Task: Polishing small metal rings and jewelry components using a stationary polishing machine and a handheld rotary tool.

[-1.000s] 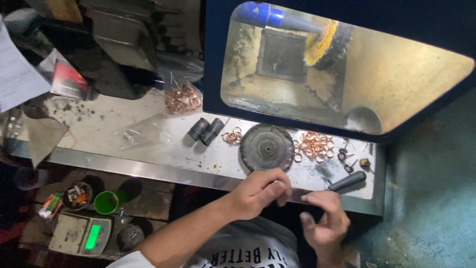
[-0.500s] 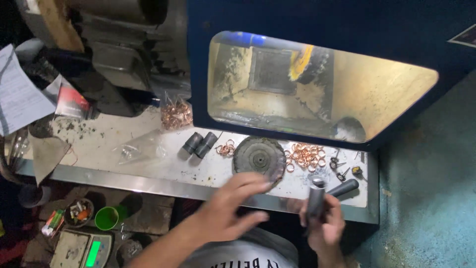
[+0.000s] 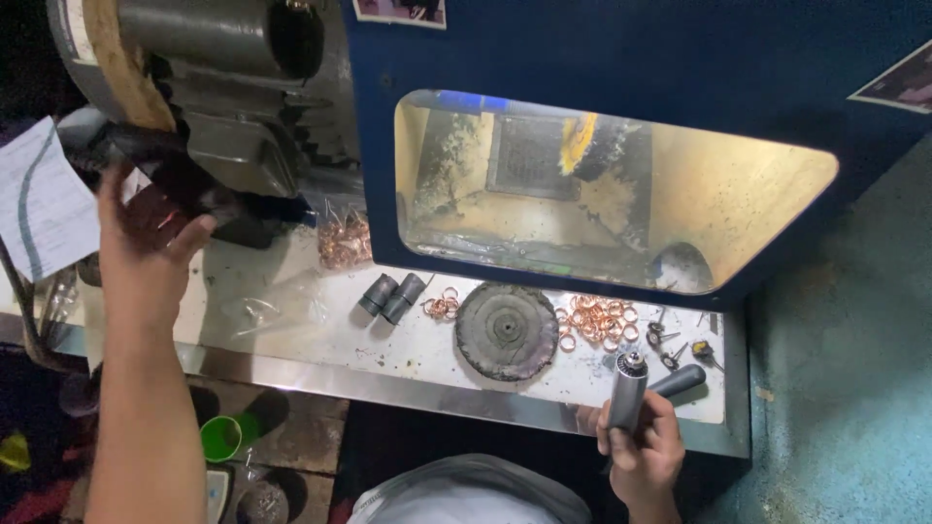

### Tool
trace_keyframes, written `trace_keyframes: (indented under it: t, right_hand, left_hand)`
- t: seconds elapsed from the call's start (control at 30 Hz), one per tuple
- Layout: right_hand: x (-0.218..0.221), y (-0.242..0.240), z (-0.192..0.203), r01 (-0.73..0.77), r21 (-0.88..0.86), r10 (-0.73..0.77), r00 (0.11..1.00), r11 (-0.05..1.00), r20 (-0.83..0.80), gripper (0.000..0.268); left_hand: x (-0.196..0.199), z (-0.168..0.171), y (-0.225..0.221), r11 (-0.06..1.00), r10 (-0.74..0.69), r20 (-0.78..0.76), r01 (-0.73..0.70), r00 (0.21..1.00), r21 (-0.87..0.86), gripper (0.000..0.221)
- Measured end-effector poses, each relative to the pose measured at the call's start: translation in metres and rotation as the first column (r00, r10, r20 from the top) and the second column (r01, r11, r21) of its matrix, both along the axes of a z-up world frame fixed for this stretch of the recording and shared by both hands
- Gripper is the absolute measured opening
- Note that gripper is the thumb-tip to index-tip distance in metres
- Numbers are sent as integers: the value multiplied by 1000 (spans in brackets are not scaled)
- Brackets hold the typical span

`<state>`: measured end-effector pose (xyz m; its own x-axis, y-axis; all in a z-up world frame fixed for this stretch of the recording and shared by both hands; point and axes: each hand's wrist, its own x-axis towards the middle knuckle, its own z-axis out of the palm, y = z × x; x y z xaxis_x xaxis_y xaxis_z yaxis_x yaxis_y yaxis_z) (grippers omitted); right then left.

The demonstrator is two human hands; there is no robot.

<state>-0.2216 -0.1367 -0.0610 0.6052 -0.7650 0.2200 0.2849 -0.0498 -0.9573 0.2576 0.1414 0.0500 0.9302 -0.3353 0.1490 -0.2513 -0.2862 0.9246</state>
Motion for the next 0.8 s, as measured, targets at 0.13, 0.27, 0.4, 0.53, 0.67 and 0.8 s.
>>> trace_keyframes:
  t: [0.13,0.27,0.4,0.53,0.67,0.8]
  right_hand:
    - [-5,3,-6,38,-7,-38,999,999,-32,40]
    - [-8,3,-10,97,-2,-97,988,995,-120,45]
    - [-5,5,-8,131,-21,-132,984,991,-123,47]
    - [1,6,-6,127,-52,-132,986,991,-98,46]
    - [-2,6,-8,155,-27,-157,982,988,-108,41]
    - [-6,3,-14,165,-75,-176,969,983,-176,40]
  left_hand:
    - [32,-27,11,994,29,4,-28,1000,-103,68]
    - [21,9,11,987,-57,168,31,984,156,80]
    - [31,3,40,740,-369,462,-46,806,671,104]
    - [45,-6,66,700,-262,411,-122,873,704,84]
    - [63,-13,92,929,-114,478,-76,871,361,67]
    - [68,3,98,931,-72,513,-127,855,342,75]
